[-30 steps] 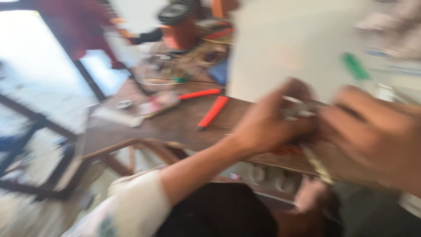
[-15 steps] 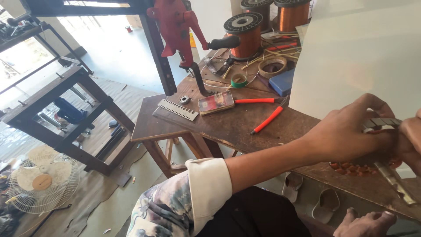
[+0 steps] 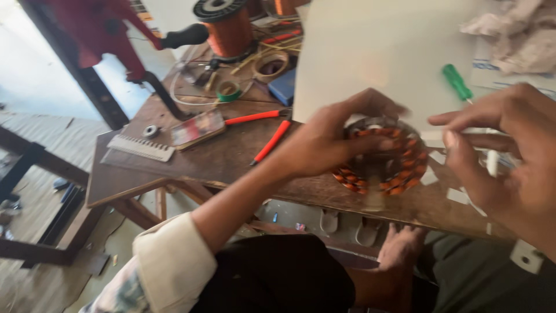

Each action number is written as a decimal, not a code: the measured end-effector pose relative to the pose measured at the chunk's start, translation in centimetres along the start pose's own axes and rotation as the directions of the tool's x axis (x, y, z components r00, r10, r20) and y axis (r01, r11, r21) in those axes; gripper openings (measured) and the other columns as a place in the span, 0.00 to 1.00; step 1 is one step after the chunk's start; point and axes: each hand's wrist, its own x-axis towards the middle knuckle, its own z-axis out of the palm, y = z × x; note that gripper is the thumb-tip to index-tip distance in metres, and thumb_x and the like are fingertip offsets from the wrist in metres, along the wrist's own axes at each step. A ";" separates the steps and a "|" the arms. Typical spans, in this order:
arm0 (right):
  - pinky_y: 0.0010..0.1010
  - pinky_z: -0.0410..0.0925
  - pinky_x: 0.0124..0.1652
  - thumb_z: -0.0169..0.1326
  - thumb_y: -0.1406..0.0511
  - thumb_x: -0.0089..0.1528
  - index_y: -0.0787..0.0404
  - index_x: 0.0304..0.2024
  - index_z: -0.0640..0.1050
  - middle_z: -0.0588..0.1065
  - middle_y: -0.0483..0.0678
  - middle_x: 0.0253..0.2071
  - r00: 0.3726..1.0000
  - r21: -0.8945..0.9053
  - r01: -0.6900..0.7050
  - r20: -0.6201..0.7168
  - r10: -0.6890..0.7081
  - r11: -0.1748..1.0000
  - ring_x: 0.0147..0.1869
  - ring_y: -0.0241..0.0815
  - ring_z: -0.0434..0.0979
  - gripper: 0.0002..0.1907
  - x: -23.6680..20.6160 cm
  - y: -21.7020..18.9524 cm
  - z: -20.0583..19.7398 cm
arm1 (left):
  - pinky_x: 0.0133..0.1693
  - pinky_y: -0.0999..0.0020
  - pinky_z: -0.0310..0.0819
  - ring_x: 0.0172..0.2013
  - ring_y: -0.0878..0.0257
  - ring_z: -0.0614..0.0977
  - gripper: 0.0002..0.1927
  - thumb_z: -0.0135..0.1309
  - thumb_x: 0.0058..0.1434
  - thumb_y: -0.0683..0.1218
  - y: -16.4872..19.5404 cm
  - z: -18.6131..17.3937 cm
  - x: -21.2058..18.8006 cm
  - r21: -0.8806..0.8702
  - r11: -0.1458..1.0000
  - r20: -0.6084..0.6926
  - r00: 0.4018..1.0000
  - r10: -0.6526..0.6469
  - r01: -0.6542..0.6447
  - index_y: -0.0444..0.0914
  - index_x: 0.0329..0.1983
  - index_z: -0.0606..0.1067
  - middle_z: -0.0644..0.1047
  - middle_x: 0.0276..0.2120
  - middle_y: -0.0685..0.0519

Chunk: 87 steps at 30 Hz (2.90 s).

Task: The person inserts small white rectangular pieces into slots on a circular component with copper windings. They rotate the component to access different slots and continue inserting pieces until the slots are filled.

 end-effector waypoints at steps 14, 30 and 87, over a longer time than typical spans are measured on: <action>0.37 0.82 0.48 0.49 0.72 0.68 0.69 0.43 0.74 0.80 0.58 0.45 0.896 0.712 -0.365 0.093 0.434 0.600 0.50 0.46 0.89 0.04 -5.3 -2.0 3.1 | 0.58 0.59 0.81 0.56 0.56 0.84 0.17 0.60 0.67 0.44 5.3 0.0 -1.7 0.222 0.973 0.012 0.998 0.069 -0.070 0.39 0.58 0.74 0.78 0.57 0.49; 0.31 0.80 0.52 0.52 0.77 0.63 0.65 0.45 0.78 0.76 0.52 0.44 0.852 0.543 -0.362 -0.138 0.506 0.758 0.48 0.42 0.83 0.09 -6.8 -2.5 1.5 | 0.43 0.69 0.85 0.38 0.64 0.89 0.26 0.69 0.55 0.44 2.3 1.6 -2.7 0.218 0.964 -0.066 0.988 -0.139 0.150 0.39 0.57 0.77 0.86 0.39 0.50; 0.28 0.81 0.50 0.58 0.75 0.62 0.65 0.46 0.72 0.74 0.53 0.46 0.965 0.178 -0.134 -0.201 0.169 0.975 0.52 0.45 0.84 0.11 -6.6 -5.0 2.6 | 0.46 0.68 0.86 0.44 0.59 0.88 0.27 0.67 0.66 0.49 4.7 3.1 -4.0 0.169 0.985 0.030 0.999 0.031 -0.036 0.40 0.65 0.71 0.82 0.44 0.49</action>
